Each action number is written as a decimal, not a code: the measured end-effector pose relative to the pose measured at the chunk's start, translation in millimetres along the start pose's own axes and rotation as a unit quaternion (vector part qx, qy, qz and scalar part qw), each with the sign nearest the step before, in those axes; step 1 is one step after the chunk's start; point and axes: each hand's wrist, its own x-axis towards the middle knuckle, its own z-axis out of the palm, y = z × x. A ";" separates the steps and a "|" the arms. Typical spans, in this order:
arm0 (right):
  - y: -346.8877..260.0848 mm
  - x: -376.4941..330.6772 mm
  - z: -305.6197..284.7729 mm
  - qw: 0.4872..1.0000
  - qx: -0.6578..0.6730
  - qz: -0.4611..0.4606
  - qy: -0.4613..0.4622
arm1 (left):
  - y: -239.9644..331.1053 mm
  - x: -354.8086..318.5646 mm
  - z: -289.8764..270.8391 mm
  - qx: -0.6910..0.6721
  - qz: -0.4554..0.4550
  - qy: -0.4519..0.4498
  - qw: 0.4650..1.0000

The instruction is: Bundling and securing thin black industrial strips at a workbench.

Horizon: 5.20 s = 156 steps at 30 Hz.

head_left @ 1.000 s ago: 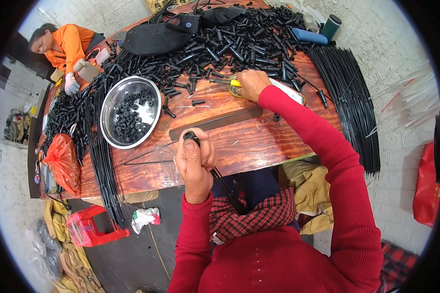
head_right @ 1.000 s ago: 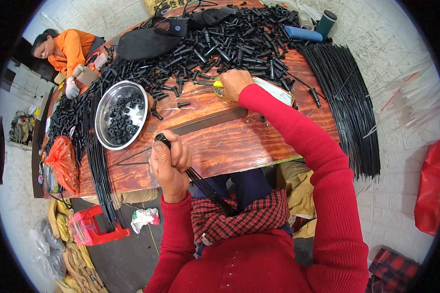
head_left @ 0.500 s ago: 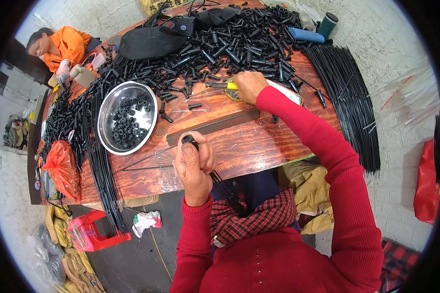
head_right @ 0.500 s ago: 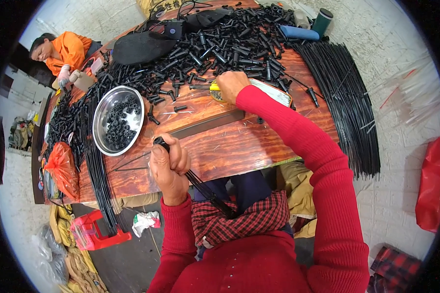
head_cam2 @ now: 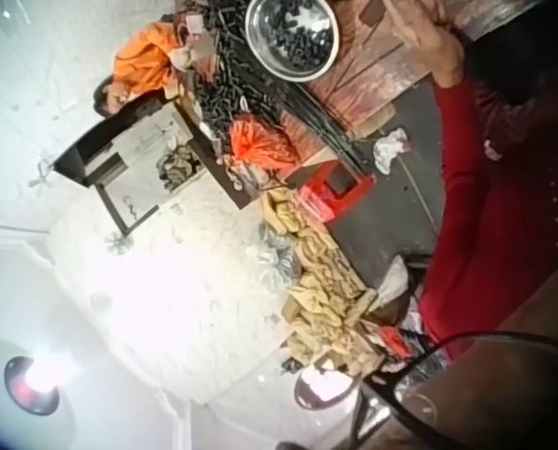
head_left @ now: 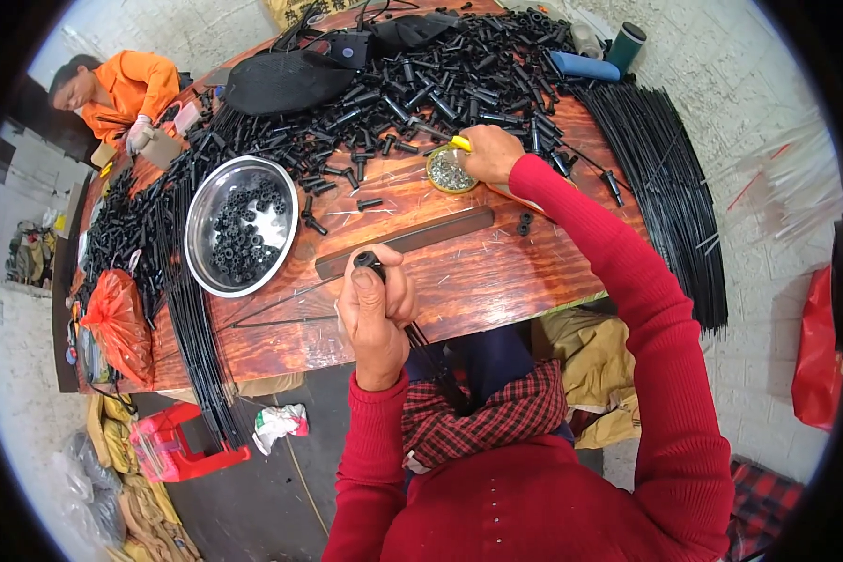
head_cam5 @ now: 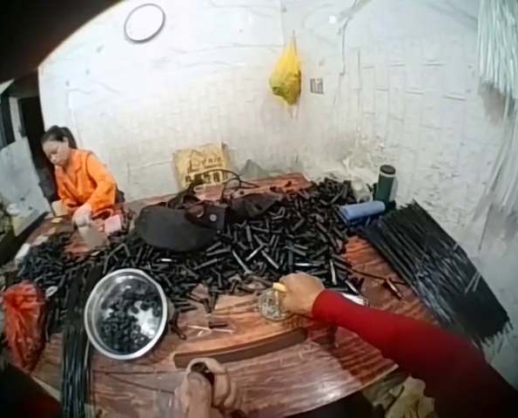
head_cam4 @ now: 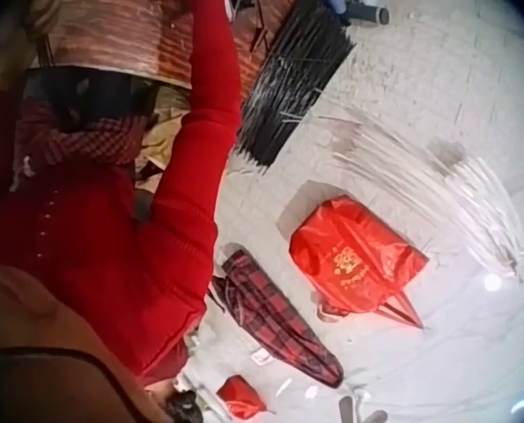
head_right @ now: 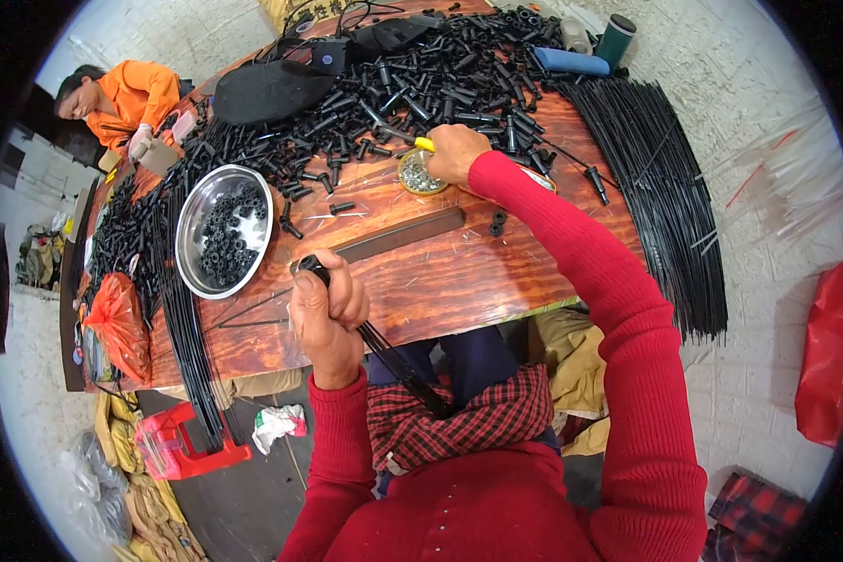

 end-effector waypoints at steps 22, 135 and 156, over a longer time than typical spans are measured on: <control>-67.6 -140.0 -78.5 0.739 0.625 -0.050 -0.247 | 3.6 -21.3 43.3 0.030 0.014 -0.004 0.999; -108.7 -224.1 -75.3 0.752 0.655 -0.064 -0.037 | 13.7 -51.9 63.7 0.026 0.009 -0.084 0.996; -106.9 -223.4 -73.3 0.754 0.653 -0.065 -0.033 | 11.8 -52.0 61.9 0.005 0.001 -0.090 0.996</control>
